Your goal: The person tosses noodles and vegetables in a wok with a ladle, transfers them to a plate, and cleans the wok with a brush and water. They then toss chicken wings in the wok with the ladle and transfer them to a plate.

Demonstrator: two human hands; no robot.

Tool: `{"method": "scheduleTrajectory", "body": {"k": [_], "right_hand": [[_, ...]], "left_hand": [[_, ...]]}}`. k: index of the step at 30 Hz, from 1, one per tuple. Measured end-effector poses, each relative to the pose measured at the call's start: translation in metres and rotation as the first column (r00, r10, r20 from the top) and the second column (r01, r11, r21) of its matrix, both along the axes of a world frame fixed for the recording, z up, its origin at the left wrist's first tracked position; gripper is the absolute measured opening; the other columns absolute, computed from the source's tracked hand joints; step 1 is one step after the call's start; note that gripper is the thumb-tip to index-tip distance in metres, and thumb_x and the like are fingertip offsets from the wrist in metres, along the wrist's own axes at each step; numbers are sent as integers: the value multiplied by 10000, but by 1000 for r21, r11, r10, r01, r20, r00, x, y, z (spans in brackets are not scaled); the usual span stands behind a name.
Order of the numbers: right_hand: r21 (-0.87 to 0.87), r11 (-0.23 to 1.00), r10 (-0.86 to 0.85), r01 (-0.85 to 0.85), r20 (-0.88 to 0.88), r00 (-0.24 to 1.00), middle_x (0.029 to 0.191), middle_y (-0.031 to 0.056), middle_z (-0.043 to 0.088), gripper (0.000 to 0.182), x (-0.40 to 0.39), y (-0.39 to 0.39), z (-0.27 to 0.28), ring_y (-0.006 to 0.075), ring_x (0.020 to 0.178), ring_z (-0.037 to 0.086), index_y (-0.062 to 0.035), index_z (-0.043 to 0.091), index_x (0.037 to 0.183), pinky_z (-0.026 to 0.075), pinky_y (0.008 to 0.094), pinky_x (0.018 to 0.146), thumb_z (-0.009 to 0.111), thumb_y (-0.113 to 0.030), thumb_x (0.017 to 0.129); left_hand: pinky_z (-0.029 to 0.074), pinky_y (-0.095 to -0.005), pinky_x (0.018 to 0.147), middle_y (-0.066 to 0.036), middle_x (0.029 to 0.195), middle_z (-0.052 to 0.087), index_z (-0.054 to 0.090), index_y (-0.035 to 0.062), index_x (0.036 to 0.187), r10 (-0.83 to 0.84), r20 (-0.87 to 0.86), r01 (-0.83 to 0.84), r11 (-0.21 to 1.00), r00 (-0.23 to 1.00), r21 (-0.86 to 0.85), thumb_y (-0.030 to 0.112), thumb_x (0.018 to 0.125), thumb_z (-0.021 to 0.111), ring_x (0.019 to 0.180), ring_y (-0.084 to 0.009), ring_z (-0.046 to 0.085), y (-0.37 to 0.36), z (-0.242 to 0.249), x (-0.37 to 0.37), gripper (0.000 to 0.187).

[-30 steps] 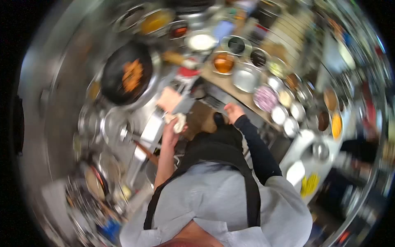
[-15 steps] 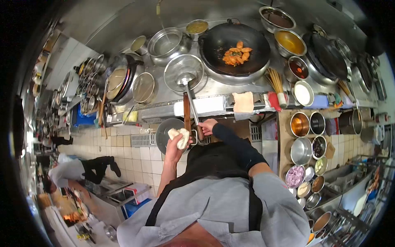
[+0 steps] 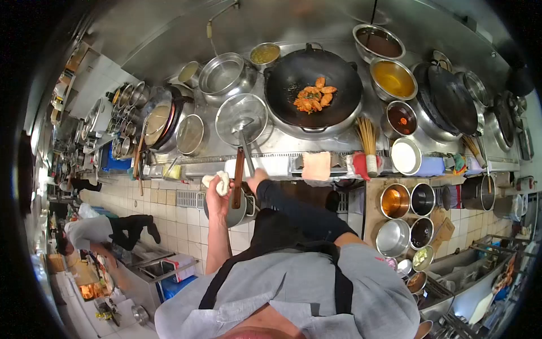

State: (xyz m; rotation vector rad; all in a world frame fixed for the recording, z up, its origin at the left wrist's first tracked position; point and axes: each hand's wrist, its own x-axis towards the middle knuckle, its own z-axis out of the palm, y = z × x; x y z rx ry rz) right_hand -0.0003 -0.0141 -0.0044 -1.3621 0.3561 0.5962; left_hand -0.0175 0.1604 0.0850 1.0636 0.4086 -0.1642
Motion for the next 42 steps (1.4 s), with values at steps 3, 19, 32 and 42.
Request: {"method": "scheduleTrajectory", "body": {"k": [3,19,32,42], "right_hand": [[627,764,-103,149,-109,989,717,-11,478,103,-6,-106,73,105,526,436,-68,544,1019,332,283,444,622,-90,955],[-212,703,-655,679,177,734,683,19,496,142,-82,-520,114,118,480,467,-63,553,1107,375,302,393,583,-169,1018],[-675,246,-207,696,665,718,951,277,715,484,-78,-530,88,424,832,712,16,512,1404,552,486,749,638,-186,982],[-449,436,-539,780,564,626,708,10,542,395,-69,-468,71,104,449,466,-56,497,1388,323,300,344,596,-169,1023]], "left_hand": [[572,-263,588,-95,899,726,657,17,1117,8,-48,-7,1000,999,18,289,985,635,740,-197,722,-46,-4,-2,303],[542,-308,673,-78,936,718,629,75,1133,-224,-287,232,973,931,-7,304,995,623,792,-199,702,-214,-27,-11,267],[522,-307,679,-88,919,710,629,45,1141,-282,-285,279,959,916,-53,309,1002,609,789,-191,693,-210,-40,-2,298],[532,-298,652,-86,952,704,626,30,1166,-280,-228,251,957,933,-148,287,987,630,782,-205,702,-171,-51,16,313]]}}
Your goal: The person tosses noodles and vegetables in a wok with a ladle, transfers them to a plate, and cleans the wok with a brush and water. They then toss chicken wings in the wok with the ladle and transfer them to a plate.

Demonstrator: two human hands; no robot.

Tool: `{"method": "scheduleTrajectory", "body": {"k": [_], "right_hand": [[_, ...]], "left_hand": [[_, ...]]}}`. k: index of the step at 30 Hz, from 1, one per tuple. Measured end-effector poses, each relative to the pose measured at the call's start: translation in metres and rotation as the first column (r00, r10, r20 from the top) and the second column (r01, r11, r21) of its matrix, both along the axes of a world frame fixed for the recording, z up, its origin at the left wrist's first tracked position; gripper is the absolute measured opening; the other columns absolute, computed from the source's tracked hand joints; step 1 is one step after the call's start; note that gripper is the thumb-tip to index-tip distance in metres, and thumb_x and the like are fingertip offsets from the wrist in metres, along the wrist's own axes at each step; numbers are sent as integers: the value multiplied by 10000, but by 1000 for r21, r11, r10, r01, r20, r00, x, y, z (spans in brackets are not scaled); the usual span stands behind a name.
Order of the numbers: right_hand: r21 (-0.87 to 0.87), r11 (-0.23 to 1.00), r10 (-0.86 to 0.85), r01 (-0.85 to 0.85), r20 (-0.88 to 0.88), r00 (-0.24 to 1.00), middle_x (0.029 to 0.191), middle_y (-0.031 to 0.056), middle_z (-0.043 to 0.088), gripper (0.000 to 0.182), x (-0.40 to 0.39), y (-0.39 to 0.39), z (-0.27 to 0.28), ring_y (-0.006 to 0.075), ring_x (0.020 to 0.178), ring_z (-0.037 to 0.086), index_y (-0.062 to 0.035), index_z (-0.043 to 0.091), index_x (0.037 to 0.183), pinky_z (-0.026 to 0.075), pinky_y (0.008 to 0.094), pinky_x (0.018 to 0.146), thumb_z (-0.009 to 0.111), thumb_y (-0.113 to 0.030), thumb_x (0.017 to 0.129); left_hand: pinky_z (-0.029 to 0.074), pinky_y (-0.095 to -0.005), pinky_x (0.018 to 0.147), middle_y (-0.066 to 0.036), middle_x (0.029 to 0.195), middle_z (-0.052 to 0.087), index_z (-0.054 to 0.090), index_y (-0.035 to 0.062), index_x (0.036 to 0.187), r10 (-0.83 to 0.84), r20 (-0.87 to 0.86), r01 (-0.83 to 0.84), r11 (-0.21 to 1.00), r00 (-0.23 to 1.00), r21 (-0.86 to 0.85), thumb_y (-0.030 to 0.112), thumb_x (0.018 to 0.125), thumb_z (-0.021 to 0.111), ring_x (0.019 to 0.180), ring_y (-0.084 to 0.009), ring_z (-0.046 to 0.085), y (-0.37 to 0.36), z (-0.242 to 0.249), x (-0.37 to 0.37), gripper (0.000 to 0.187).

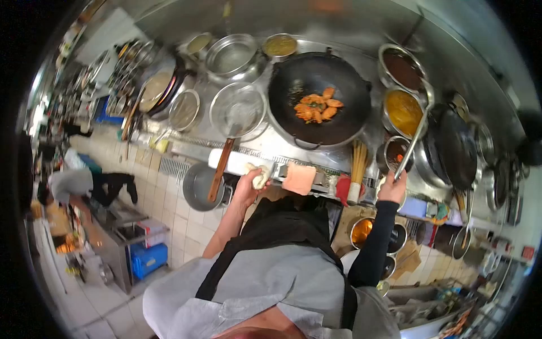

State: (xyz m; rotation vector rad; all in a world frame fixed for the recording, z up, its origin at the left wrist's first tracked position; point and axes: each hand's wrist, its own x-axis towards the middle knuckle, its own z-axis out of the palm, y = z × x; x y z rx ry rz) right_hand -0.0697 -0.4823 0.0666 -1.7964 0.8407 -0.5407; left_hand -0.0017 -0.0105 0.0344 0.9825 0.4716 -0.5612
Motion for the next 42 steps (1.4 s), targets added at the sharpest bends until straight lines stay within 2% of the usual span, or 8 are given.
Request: {"method": "scheduleTrajectory", "body": {"k": [5,8,10,11,19,25,34,42], "right_hand": [[626,685,237,-373,293,926,749,-27,478,412,5,94,118,51,457,386,-41,471,1452,306,207,350,525,-183,1069],[779,-235,79,-582,612,787,830,2,525,423,38,83,53,87,462,407,-58,465,1474,337,242,362,488,-228,1088],[787,451,415,-421,233,880,737,22,523,284,70,116,-19,129,440,420,-102,516,1304,352,297,360,558,-202,1041],[309,891,357,-332,-29,933,682,22,508,182,65,168,-23,131,425,417,-98,535,1170,344,308,350,584,-186,1018],[472,784,521,-403,-147,841,648,-17,495,345,-23,173,45,79,415,423,-51,539,1345,290,278,346,583,-152,1018],[-195,694,568,-693,-444,693,1026,293,686,399,-32,144,35,494,997,649,18,582,1249,513,526,864,645,-172,904],[-296,776,454,-557,-351,819,980,345,676,419,111,182,-62,523,993,639,-2,517,1272,504,587,860,616,-206,920],[-131,666,508,-735,-642,575,1105,304,685,505,-6,153,67,465,1099,641,-22,519,1416,490,502,959,595,-233,963]], "left_hand": [[533,-279,623,-70,925,719,660,36,1128,-17,-1,17,1000,1000,3,300,986,638,745,-180,701,22,2,0,301],[557,-281,637,-99,972,712,624,19,1168,-78,23,78,997,997,-27,307,1001,614,809,-194,713,30,-1,4,333],[567,-290,649,-98,970,712,618,18,1177,-55,19,56,998,998,-43,309,1003,610,824,-198,717,29,3,5,340],[572,-295,655,-97,969,711,615,17,1181,-54,14,55,997,998,-51,311,1004,608,831,-201,719,28,5,5,343],[559,-294,645,-119,1006,718,614,14,1206,-146,13,146,989,989,-25,245,975,658,830,-194,714,54,-2,-5,329],[479,-273,522,-98,937,686,605,24,1133,-82,105,75,995,991,70,143,927,726,692,-167,639,27,-10,18,267],[418,-292,453,-38,814,640,569,142,989,-330,-104,320,942,938,-100,520,1020,572,626,-195,621,-105,-29,118,379],[458,-266,439,-93,830,582,527,93,985,-173,-137,183,981,975,64,179,904,680,631,-219,623,-148,-70,131,194]]}}
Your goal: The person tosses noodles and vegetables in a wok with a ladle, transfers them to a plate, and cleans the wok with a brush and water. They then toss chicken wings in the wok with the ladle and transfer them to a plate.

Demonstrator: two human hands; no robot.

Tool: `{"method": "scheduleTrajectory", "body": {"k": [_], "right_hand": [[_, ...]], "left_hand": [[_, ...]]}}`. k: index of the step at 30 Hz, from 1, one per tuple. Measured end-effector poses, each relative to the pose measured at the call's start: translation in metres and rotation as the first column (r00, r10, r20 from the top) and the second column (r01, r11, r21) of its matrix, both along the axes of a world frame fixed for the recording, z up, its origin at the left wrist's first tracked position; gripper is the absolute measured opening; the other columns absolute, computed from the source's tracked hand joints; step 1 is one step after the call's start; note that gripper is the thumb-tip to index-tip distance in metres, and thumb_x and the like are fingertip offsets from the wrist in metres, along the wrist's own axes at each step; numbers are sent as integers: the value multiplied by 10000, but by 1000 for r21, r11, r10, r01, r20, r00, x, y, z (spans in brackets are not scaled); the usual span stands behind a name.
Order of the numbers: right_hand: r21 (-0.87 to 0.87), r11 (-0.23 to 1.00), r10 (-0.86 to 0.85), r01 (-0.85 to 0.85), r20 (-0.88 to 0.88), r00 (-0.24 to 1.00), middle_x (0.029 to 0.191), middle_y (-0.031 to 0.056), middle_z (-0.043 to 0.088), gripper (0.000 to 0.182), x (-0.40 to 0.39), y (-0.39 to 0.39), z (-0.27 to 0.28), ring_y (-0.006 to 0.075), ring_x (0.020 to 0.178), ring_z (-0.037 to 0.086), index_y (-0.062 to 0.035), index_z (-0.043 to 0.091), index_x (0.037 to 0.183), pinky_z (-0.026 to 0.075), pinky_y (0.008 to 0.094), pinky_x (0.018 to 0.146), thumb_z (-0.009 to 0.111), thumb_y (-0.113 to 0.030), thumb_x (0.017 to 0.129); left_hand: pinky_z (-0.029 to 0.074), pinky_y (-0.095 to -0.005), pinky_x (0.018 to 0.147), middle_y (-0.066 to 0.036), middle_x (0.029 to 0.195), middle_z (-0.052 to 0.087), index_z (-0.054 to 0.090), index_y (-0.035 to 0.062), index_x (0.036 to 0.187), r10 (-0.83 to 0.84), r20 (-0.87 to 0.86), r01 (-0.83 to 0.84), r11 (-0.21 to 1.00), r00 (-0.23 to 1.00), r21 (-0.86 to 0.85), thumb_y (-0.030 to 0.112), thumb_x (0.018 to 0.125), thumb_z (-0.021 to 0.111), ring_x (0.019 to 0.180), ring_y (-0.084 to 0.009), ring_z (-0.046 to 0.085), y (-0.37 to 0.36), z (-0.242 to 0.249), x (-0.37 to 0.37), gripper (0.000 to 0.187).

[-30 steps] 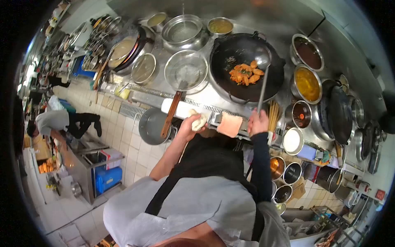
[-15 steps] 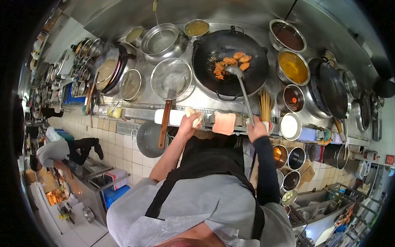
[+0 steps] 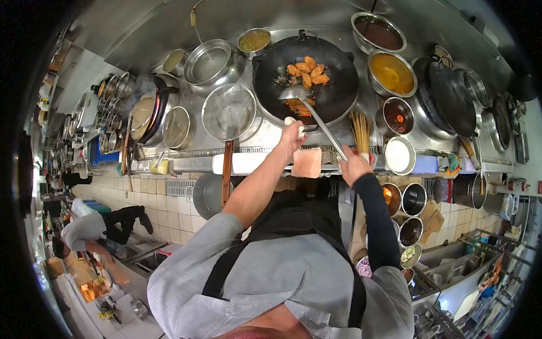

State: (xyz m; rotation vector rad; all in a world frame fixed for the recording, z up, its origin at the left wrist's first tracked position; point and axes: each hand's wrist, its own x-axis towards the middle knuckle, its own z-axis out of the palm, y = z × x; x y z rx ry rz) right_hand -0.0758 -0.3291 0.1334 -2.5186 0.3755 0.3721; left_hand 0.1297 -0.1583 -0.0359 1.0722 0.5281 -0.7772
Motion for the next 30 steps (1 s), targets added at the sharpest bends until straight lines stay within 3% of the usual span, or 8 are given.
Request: {"method": "scheduleTrajectory", "body": {"k": [3,4,5,9,12,18,24,30], "right_hand": [[142,964,133,-225,474,871,842,197,691,480,-63,-36,5,419,734,678,-68,492,1455,521,474,682,586,-154,993],[570,798,-123,195,-163,979,731,35,607,466,-77,-34,79,181,583,609,-86,491,1483,458,336,542,570,-122,1024],[625,760,-83,178,-179,980,694,-51,489,469,-90,-47,104,35,520,465,-101,480,1506,361,244,458,543,-90,1041],[489,829,-90,272,-364,927,671,12,539,454,-82,-69,115,80,424,456,-108,513,1484,356,263,379,560,-112,1032],[208,966,129,-151,114,985,874,242,693,378,-33,-69,27,412,789,679,-10,616,1292,534,476,760,633,-208,971],[116,993,-26,-6,268,963,1001,247,707,562,-29,-26,3,469,981,661,-42,507,1403,375,513,1103,685,-147,880],[346,937,35,-45,36,999,1049,271,693,494,-73,-50,81,389,931,693,-2,582,1341,536,425,841,695,-117,874],[7,999,50,-52,169,984,919,292,698,461,-6,-46,1,460,886,688,-7,591,1317,546,516,803,683,-162,893]], "left_hand": [[443,-251,430,-104,884,586,523,83,1028,67,-82,-78,988,994,-135,147,930,647,654,-225,627,23,73,-62,170],[435,-242,429,-101,888,586,523,80,1042,19,-134,-36,991,991,-130,139,941,633,652,-226,625,36,93,-80,161],[427,-233,428,-98,891,586,523,76,1056,-30,-187,6,992,982,-127,132,952,620,650,-226,624,47,115,-93,153],[417,-217,445,-109,969,594,514,72,1105,-24,-121,-7,969,992,-247,144,953,630,698,-214,597,48,119,-64,204],[477,-234,486,-91,942,610,562,53,1076,78,-107,-86,993,991,-75,134,940,635,688,-199,590,24,50,-52,174],[422,-262,410,-47,844,643,606,58,1082,-289,-151,300,952,946,62,134,921,691,543,-152,556,78,35,-143,197],[439,-270,432,-84,837,600,545,67,1029,-18,-82,11,996,996,-85,129,953,634,618,-216,607,58,97,-103,132],[523,-272,535,-119,894,613,573,43,1008,64,-47,-67,996,997,-66,127,952,627,719,-229,608,25,15,-66,114]]}}
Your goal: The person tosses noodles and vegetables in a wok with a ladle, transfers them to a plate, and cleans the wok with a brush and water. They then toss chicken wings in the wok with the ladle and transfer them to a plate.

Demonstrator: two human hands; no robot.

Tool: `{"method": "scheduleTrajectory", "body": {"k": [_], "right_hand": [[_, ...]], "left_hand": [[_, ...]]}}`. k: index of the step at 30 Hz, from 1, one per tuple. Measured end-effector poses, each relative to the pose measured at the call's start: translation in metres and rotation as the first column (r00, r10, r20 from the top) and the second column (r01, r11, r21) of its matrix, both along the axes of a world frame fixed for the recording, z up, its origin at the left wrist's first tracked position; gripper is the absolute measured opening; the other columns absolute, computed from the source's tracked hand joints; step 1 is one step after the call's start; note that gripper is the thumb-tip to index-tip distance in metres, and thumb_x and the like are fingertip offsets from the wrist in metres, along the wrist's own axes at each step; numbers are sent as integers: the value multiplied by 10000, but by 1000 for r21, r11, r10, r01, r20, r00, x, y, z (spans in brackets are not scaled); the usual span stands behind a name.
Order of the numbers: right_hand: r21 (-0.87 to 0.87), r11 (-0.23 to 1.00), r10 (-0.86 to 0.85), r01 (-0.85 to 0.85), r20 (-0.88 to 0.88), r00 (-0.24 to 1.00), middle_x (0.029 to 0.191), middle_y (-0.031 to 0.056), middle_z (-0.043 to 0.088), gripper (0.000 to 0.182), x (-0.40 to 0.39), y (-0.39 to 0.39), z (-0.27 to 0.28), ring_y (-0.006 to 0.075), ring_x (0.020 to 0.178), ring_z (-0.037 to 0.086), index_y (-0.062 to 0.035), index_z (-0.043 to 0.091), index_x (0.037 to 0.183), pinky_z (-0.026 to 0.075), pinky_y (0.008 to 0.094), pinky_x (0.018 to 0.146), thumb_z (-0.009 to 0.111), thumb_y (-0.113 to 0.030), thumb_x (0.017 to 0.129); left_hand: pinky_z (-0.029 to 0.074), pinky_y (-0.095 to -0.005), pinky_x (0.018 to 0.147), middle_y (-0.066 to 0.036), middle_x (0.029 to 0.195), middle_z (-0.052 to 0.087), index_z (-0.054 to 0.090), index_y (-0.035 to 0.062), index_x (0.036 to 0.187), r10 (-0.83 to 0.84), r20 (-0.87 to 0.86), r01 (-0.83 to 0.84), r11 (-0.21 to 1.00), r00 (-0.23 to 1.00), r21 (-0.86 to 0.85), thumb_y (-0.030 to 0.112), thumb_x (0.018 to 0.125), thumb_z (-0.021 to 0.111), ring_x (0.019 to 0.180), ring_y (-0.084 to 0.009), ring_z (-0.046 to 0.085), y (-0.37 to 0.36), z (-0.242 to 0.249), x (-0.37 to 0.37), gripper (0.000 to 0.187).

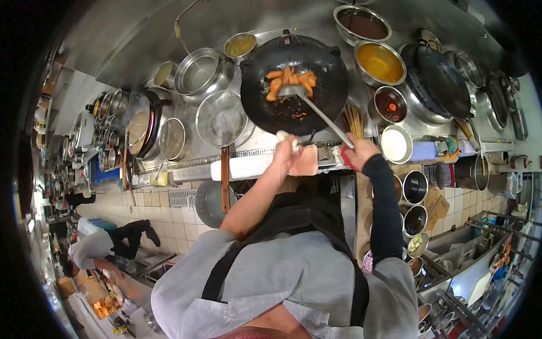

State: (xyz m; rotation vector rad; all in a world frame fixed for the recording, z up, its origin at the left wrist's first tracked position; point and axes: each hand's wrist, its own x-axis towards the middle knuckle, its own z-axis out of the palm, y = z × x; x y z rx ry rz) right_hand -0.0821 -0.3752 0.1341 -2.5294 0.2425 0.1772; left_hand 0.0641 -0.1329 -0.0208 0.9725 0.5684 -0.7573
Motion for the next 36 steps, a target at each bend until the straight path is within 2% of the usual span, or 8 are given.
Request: {"method": "scheduleTrajectory", "body": {"k": [5,10,14,20,24,27,30,36], "right_hand": [[-28,1000,0,9,295,955,930,257,706,505,-21,23,2,458,876,682,-32,563,1362,547,502,786,687,-128,881],[357,926,-75,123,-145,987,999,281,699,521,-78,3,58,472,898,673,-17,575,1358,550,485,811,709,-146,871],[50,998,-46,47,-24,999,980,262,709,506,-29,1,-12,469,936,666,-14,600,1318,548,480,801,733,-176,857],[614,689,-463,384,-34,886,646,101,595,289,51,30,-47,147,441,504,23,627,1077,394,355,413,694,-225,945],[101,893,-429,438,481,764,688,204,620,324,148,29,-138,356,686,672,29,616,1025,526,453,656,610,-294,992],[507,755,-415,417,-125,901,809,295,664,336,161,41,-126,522,803,645,9,561,1096,507,574,721,594,-310,995],[92,996,-13,-7,210,978,852,320,662,324,122,27,-135,539,835,631,-20,530,1187,497,596,723,575,-272,989],[-87,996,18,-20,-22,1000,947,285,704,515,6,2,-55,495,906,669,-93,477,1451,488,604,910,575,-238,967]], "left_hand": [[476,-329,395,-88,785,595,572,46,1009,-218,-24,218,953,976,212,102,948,603,532,-231,607,37,8,-45,89],[478,-286,451,-90,816,591,548,24,1006,46,59,-48,999,997,23,94,909,624,612,-206,603,11,31,23,142],[489,-271,445,-66,835,587,542,49,998,-4,88,-2,998,996,69,134,886,662,590,-193,606,-11,11,56,184],[544,-280,511,-57,900,592,540,96,1050,-93,5,93,996,996,-6,268,918,686,702,-216,649,-6,-5,66,261],[576,-304,580,-40,897,596,544,143,1051,-62,-51,59,997,997,-54,312,921,689,754,-214,636,-9,10,63,258],[567,-307,557,-32,886,599,546,150,1033,-47,-54,43,997,997,-59,301,910,700,723,-216,627,-9,2,67,249],[551,-300,528,-38,880,602,537,142,1022,-76,-71,74,997,995,-35,270,901,702,687,-218,621,-9,5,69,241],[516,-272,497,-81,842,582,536,90,986,-133,-31,135,990,991,36,141,877,659,654,-203,610,-13,-19,79,172]]}}
